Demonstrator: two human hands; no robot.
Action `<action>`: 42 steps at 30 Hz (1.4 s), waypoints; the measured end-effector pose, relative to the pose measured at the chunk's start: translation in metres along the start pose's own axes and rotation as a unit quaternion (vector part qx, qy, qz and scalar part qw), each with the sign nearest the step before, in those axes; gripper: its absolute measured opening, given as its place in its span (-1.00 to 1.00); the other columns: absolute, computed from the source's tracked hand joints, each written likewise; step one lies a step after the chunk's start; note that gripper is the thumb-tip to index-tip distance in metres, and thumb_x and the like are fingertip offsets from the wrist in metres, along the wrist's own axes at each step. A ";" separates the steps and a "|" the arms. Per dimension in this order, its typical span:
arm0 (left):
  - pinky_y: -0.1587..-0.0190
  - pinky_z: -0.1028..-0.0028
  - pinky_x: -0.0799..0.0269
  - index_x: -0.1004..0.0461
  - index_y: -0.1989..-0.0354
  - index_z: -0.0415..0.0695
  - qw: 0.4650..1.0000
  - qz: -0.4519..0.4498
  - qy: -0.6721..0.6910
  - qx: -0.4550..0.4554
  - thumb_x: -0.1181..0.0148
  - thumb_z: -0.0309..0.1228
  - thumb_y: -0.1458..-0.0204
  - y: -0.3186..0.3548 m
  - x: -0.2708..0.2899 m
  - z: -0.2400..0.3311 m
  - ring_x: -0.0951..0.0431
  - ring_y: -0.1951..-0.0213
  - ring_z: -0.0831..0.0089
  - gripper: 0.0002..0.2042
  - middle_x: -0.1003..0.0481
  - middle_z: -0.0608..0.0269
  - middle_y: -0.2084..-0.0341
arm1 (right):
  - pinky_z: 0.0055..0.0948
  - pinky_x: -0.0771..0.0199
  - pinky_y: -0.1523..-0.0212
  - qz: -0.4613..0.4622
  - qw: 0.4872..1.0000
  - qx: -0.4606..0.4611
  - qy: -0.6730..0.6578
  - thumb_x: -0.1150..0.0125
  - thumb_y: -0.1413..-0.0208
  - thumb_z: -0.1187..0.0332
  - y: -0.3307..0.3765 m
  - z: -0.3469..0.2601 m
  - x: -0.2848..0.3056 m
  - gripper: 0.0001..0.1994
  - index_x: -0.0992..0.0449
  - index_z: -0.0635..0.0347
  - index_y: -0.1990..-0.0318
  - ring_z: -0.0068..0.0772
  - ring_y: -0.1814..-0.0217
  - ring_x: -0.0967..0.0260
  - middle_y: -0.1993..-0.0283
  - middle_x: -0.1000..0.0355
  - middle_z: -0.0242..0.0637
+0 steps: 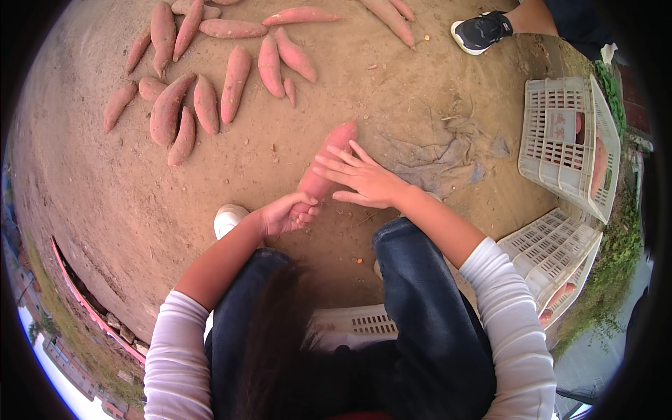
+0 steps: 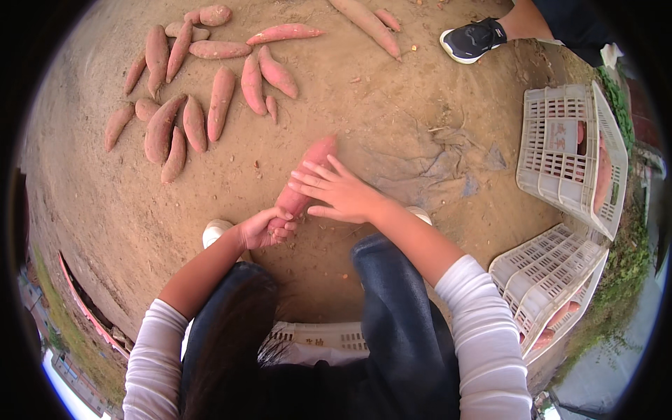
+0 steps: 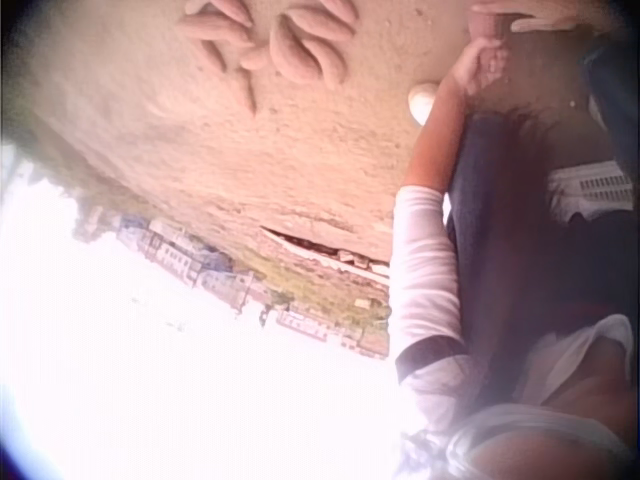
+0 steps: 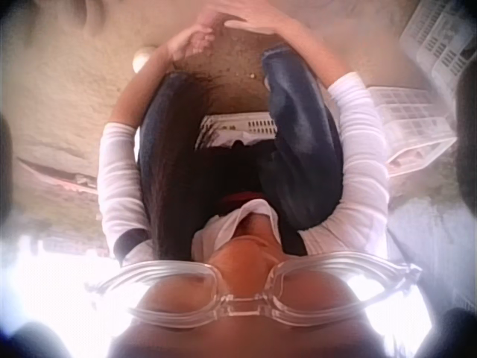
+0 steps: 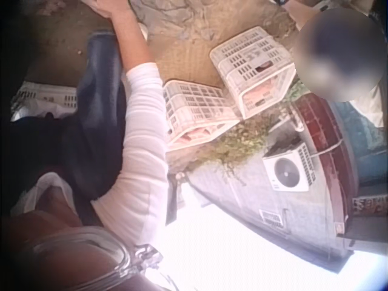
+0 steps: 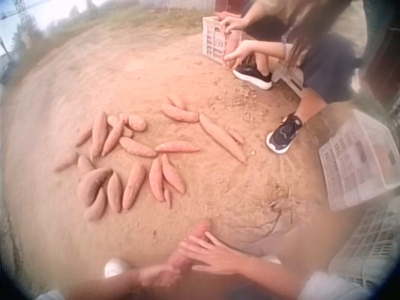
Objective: The person sits on a low crate and peels a pile of sweet potatoes by hand, rubbing the skin off and placing the peeled items into a nearby white plastic crate. The person handles the potatoes one at a time, rotating them to remove the skin.
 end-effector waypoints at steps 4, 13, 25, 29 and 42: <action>0.62 0.68 -0.10 -0.36 0.16 -0.06 0.997 -0.014 0.072 0.005 -0.02 -0.24 -0.10 0.003 0.002 -0.001 -0.13 0.71 0.71 -0.78 -0.20 0.54 0.66 | 0.00 0.35 -0.55 0.175 0.912 -0.349 -0.121 0.20 -0.40 -0.03 -0.001 0.100 0.046 -0.38 -0.04 0.07 -0.48 -0.15 -0.60 0.14 -0.54 0.00 -0.19; 0.74 0.65 0.03 -0.35 0.24 -0.07 0.991 -0.088 0.103 0.021 -0.04 -0.17 -0.10 0.002 -0.012 0.013 -0.02 0.81 0.70 -0.77 -0.15 0.54 0.77 | 0.01 0.22 -0.55 -0.070 0.996 0.008 0.056 -0.35 0.17 0.33 -0.030 0.010 -0.012 -0.16 -0.20 0.15 -0.38 -0.05 -0.54 0.05 -0.43 -0.13 -0.10; 0.50 0.59 -0.38 -0.41 0.04 -0.13 0.885 0.156 -0.439 0.002 -0.27 -0.26 0.03 0.011 -0.010 0.050 -0.45 0.62 0.54 -0.61 -0.47 0.35 0.62 | -0.24 -0.23 -0.25 0.025 0.981 0.062 0.180 -0.33 0.33 0.53 -0.043 -0.004 -0.021 -0.60 -0.41 0.13 0.21 -0.19 -0.08 -0.31 0.18 -0.39 -0.29; 0.07 0.20 -0.53 -0.39 -0.02 -0.29 0.625 0.377 -0.671 -0.134 -0.39 -0.28 0.22 0.018 -0.039 0.080 -0.61 0.14 -0.03 -0.41 -0.58 -0.17 0.22 | -0.22 -0.22 -0.26 0.022 0.981 0.019 0.194 -0.33 0.31 0.51 -0.040 -0.006 -0.025 -0.62 -0.42 0.12 0.22 -0.21 -0.05 -0.32 0.18 -0.40 -0.30; 0.25 0.31 -0.53 -0.32 -0.14 -0.27 0.738 0.279 -0.584 -0.194 -0.36 -0.38 0.19 0.043 -0.012 0.050 -0.62 0.31 0.17 -0.36 -0.57 -0.01 0.30 | -0.09 0.02 -0.47 0.173 0.938 -0.198 0.224 -0.26 -0.12 0.23 0.043 0.079 0.079 -0.38 -0.26 0.15 -0.33 -0.16 -0.47 -0.09 -0.36 -0.24 -0.18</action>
Point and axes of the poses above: each hand's wrist, its own y-axis away from the middle knuckle, its own x-axis out of the back of the hand, z = x × y, the point moved 7 cm from there along -y, towards the middle knuckle
